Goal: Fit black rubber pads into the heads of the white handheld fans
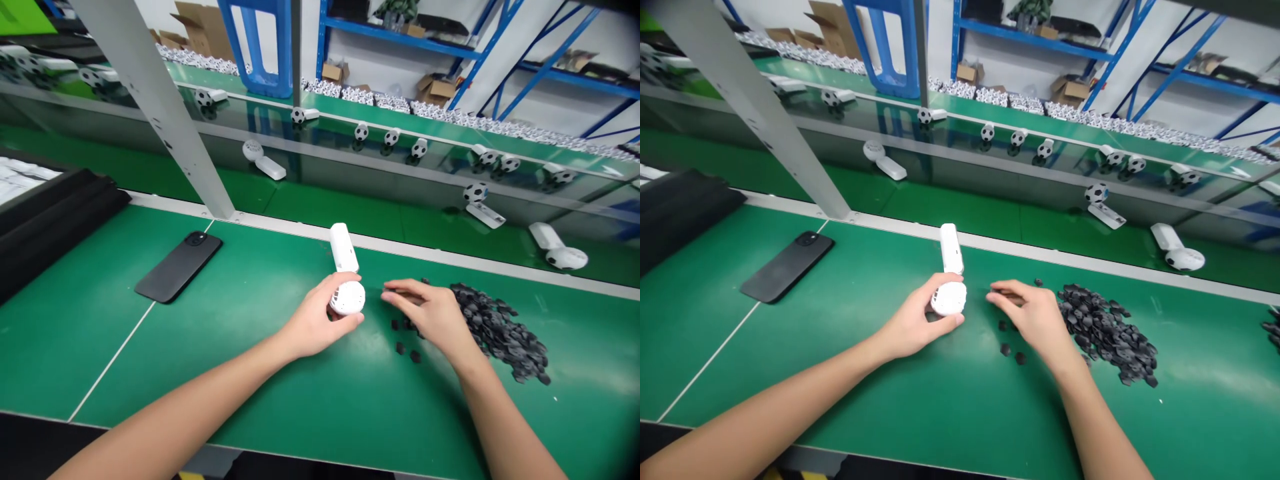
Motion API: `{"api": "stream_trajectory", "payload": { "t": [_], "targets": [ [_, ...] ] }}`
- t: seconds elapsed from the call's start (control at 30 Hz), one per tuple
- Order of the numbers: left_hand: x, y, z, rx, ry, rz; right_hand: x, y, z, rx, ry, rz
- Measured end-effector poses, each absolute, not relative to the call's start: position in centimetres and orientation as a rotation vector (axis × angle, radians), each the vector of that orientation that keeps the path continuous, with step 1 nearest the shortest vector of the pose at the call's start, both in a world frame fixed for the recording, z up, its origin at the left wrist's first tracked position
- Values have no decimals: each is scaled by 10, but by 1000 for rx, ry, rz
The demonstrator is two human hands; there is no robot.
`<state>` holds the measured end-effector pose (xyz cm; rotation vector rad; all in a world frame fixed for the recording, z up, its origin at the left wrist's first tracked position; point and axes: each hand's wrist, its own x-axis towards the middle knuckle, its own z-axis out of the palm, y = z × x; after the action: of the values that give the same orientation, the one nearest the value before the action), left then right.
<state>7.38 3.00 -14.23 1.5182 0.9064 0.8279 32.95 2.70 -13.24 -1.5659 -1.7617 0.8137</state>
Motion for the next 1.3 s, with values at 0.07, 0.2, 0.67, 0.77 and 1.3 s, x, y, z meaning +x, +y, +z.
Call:
{"api": "stream_trajectory", "payload": {
  "t": [0.07,0.2,0.67,0.77,1.3],
  "targets": [
    [75,30,-145,1582,931,807,322,18,-129,-1514,-1771,997],
    [75,29,-147,1681,968,784,308,7,-121,-1504,-1845,1149],
    [76,24,-147,1857,927,738,287,0,-119,-1580,-1505,1425],
    [77,24,-146,1848,968,699,287,1,-118,-1586,-1519,1409],
    [79,24,-142,1892,1011,693,285,1,-129,-1620,-1602,1252]
  ]
}}
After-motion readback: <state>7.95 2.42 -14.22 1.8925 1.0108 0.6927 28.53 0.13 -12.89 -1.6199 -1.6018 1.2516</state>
